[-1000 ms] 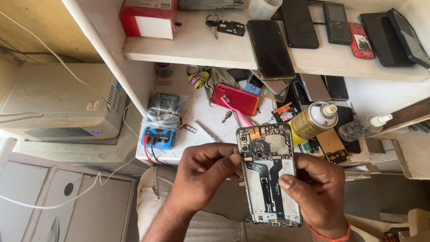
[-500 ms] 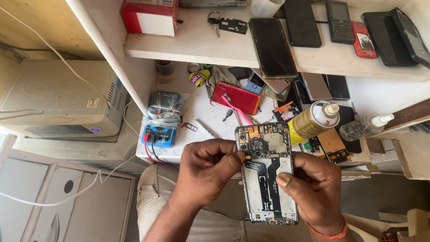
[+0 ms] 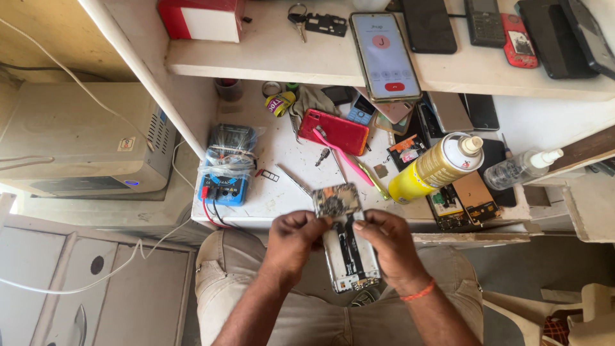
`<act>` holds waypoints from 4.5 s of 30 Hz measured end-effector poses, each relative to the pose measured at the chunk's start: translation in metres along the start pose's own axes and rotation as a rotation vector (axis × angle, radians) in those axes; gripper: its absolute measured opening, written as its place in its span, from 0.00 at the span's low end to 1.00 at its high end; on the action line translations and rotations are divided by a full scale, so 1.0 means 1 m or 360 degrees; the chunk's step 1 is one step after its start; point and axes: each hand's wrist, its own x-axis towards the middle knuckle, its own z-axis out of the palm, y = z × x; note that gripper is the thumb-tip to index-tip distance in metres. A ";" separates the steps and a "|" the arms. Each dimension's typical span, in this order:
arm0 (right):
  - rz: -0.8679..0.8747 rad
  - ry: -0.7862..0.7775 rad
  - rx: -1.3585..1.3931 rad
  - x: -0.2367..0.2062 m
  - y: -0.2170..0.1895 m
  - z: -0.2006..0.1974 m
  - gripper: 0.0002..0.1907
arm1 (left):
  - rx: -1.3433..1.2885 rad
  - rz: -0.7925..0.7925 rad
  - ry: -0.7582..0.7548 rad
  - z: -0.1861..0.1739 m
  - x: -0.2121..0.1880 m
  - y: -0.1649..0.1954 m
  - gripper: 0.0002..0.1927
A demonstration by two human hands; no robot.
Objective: The person works at a cluttered repair bench on a disassembled smartphone, using tweezers and a small screwdriver to pry, lift, and reposition components on the exposed motherboard. They flip the phone chassis over, hold it up to view both sides, and continue manipulating small parts on the board.
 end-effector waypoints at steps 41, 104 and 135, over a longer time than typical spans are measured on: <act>-0.0074 0.0291 -0.0363 0.002 0.046 -0.008 0.15 | -0.0044 0.0237 0.0008 -0.009 -0.011 -0.063 0.10; -0.1029 0.0176 -0.1939 0.083 0.036 0.048 0.07 | -0.0053 0.0281 0.0086 -0.074 0.046 0.002 0.15; -0.1030 0.0199 -0.2143 0.122 0.000 -0.017 0.06 | 0.2183 0.0630 0.0018 -0.036 0.081 0.016 0.27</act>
